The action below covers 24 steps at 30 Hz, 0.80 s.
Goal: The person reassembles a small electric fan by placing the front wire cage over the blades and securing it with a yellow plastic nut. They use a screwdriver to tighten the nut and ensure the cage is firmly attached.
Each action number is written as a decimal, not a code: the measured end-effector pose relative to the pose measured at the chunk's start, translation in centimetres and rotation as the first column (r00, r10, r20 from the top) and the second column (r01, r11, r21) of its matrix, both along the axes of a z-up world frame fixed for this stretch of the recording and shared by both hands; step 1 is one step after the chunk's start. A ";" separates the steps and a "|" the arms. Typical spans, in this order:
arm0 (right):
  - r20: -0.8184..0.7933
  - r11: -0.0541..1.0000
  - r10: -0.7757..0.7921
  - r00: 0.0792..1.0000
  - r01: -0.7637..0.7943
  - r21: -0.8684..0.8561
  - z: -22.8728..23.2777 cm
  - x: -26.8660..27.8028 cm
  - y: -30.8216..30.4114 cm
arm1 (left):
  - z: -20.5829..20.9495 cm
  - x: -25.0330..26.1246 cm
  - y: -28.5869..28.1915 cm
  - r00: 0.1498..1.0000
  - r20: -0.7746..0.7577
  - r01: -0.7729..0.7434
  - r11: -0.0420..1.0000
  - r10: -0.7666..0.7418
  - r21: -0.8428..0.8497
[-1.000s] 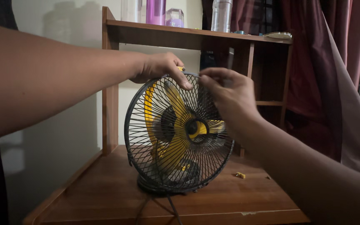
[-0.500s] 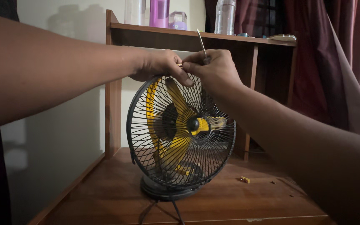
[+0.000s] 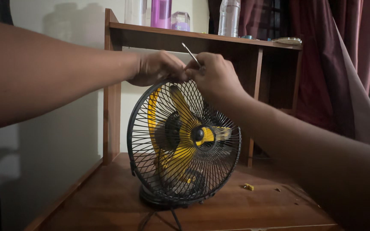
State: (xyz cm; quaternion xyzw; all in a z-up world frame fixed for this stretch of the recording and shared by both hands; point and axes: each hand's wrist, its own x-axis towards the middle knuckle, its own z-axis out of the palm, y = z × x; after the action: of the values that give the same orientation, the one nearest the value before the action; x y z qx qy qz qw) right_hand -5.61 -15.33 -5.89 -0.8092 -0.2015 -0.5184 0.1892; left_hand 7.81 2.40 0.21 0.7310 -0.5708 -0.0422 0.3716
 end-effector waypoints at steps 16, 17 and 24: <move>-0.172 0.974 0.071 0.983 -0.031 0.225 -0.4 -0.5 0.0 | -0.1 -2.0 1.6 0.848 0.425 -0.287 0.948 0.318 -0.136; -0.160 0.973 0.087 0.983 -0.050 0.226 -0.4 -0.7 0.1 | -0.4 -2.1 1.6 0.779 0.560 -0.226 0.959 0.283 -0.170; -0.157 0.970 0.127 0.979 -0.090 0.225 -0.4 -1.2 0.2 | -2.6 -2.3 1.4 0.277 0.920 -0.041 0.960 0.276 -0.275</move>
State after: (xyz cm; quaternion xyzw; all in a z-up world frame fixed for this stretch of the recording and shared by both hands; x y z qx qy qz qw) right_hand -6.77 -15.17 -6.29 -0.8128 -0.1707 -0.4550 0.3211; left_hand 5.53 3.79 -2.40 0.6250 -0.6040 0.4934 0.0329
